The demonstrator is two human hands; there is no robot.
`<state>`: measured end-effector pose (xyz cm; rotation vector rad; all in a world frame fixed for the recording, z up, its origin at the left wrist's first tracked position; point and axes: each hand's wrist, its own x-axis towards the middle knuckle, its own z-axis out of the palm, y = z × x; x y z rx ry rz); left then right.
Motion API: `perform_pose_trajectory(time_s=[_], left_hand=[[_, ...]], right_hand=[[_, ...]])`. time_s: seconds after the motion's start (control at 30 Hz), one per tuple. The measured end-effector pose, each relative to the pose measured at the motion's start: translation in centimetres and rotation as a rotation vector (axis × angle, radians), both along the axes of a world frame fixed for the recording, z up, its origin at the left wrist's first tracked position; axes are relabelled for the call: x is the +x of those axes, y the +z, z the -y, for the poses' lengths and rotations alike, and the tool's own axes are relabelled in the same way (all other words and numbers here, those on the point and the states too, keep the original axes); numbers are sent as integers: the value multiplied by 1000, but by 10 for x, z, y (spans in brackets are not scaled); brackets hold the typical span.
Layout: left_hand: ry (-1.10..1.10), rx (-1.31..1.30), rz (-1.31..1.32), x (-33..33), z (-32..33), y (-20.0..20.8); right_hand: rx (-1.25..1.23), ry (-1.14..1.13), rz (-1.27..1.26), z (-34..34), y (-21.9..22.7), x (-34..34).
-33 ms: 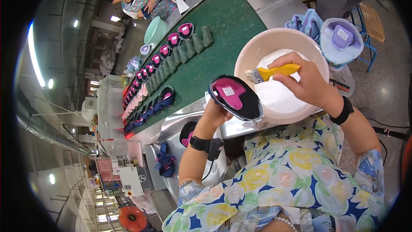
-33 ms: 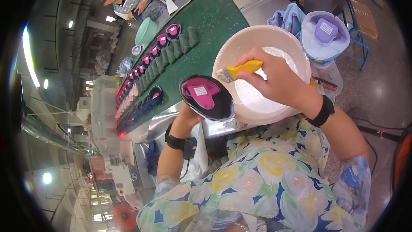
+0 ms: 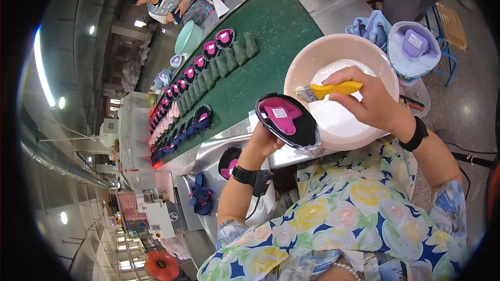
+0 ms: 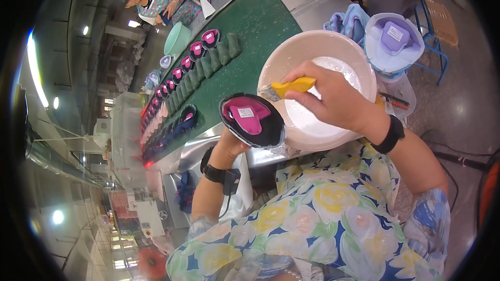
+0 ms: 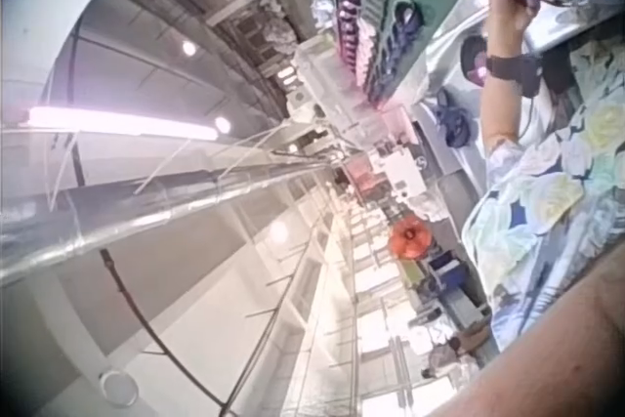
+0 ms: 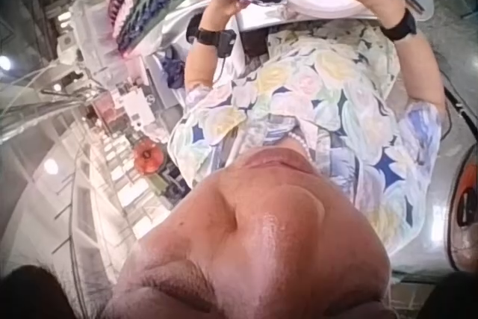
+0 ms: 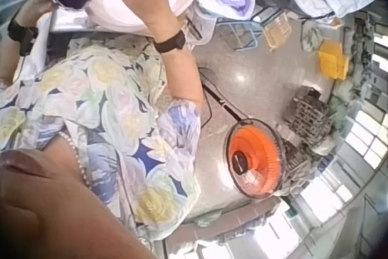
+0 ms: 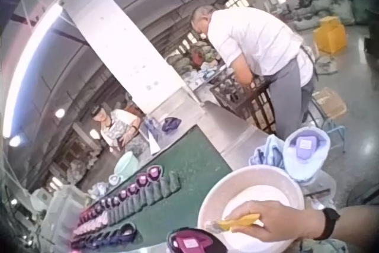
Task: Applying adhesive to the interior of shoe uppers using a brush and placing them on a tray or conveyor.
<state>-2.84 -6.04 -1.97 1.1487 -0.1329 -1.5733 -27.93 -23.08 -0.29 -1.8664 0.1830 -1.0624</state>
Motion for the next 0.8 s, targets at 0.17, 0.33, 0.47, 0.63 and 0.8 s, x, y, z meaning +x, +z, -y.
perform_pose_trajectory(time_s=[0.17,0.33,0.47,0.63,0.8], left_hand=[[70,153,-134,-54,11,5],[59,113,-230,-52,10,7],[123,40,-198,-29,-2,-6],[83,-38,56,-22,-4,-12],[81,-197,153,-22,-3,-5]], right_hand=[[-176,99,162,-7,8,15],[-343,56,-32,-5,12,27],[-175,87,-218,5,14,21],[-65,179,-364,15,22,7],[-220,45,-121,5,25,20]])
